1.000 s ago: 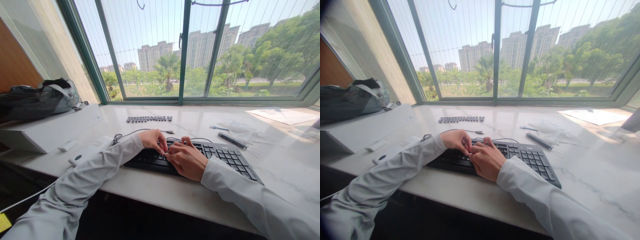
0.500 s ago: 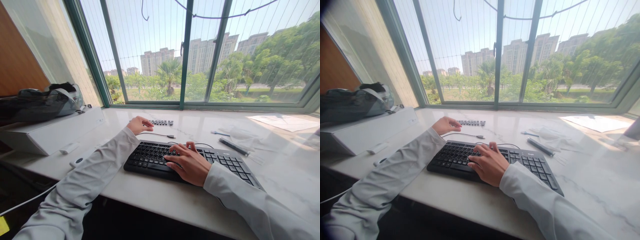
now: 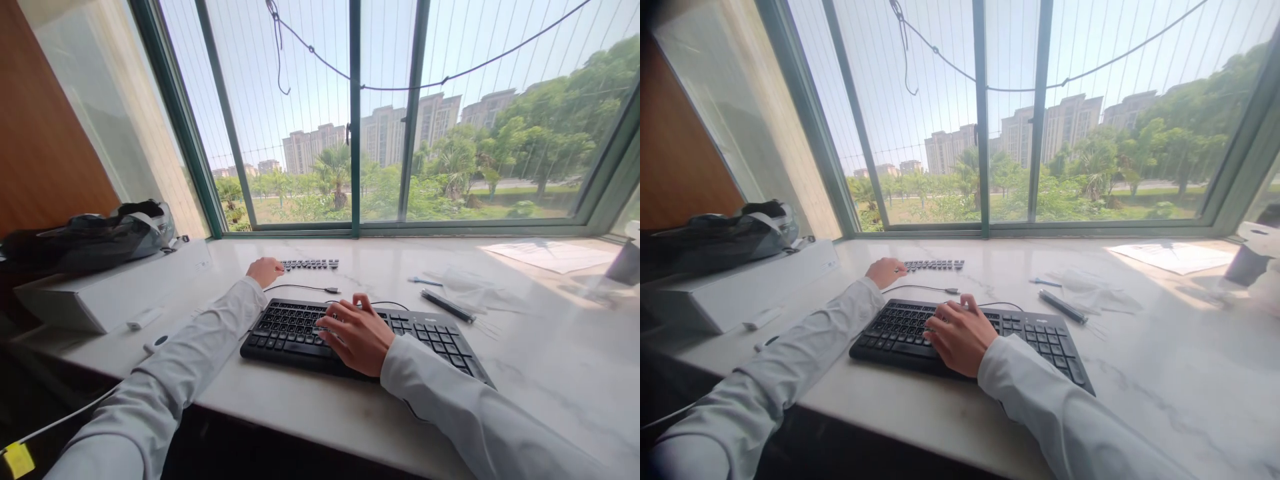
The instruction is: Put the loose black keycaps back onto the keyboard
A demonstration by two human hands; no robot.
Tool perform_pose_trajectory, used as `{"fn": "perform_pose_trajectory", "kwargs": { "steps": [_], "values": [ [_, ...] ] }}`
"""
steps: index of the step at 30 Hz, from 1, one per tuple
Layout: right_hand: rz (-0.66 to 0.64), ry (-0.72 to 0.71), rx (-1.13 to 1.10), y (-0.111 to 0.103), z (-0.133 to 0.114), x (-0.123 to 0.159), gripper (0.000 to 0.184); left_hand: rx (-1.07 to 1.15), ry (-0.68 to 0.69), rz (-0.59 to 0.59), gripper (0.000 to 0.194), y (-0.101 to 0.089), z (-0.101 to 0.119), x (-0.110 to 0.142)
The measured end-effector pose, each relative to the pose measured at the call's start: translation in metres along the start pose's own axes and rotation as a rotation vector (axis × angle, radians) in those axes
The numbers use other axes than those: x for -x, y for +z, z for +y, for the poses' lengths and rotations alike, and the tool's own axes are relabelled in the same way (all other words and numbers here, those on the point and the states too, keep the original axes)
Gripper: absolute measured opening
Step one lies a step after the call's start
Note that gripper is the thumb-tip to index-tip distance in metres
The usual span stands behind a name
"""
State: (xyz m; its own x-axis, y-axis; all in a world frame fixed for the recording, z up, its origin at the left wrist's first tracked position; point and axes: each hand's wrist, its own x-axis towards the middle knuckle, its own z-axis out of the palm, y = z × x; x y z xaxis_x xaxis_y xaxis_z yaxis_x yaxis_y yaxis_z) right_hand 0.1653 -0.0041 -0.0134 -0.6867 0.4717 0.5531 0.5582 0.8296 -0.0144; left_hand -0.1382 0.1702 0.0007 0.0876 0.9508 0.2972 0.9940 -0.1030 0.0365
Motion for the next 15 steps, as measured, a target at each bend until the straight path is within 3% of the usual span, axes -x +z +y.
{"fn": "perform_pose_trajectory", "kwargs": {
  "steps": [8,15],
  "values": [
    [0.000,0.005,0.044,0.004,0.006,0.002,0.026,-0.178,0.138,-0.047,0.027,0.016,0.006,-0.036],
    [-0.003,-0.013,0.057,0.002,0.005,0.001,0.029,-0.234,0.217,-0.043,0.027,0.027,0.013,-0.043]
  ]
}}
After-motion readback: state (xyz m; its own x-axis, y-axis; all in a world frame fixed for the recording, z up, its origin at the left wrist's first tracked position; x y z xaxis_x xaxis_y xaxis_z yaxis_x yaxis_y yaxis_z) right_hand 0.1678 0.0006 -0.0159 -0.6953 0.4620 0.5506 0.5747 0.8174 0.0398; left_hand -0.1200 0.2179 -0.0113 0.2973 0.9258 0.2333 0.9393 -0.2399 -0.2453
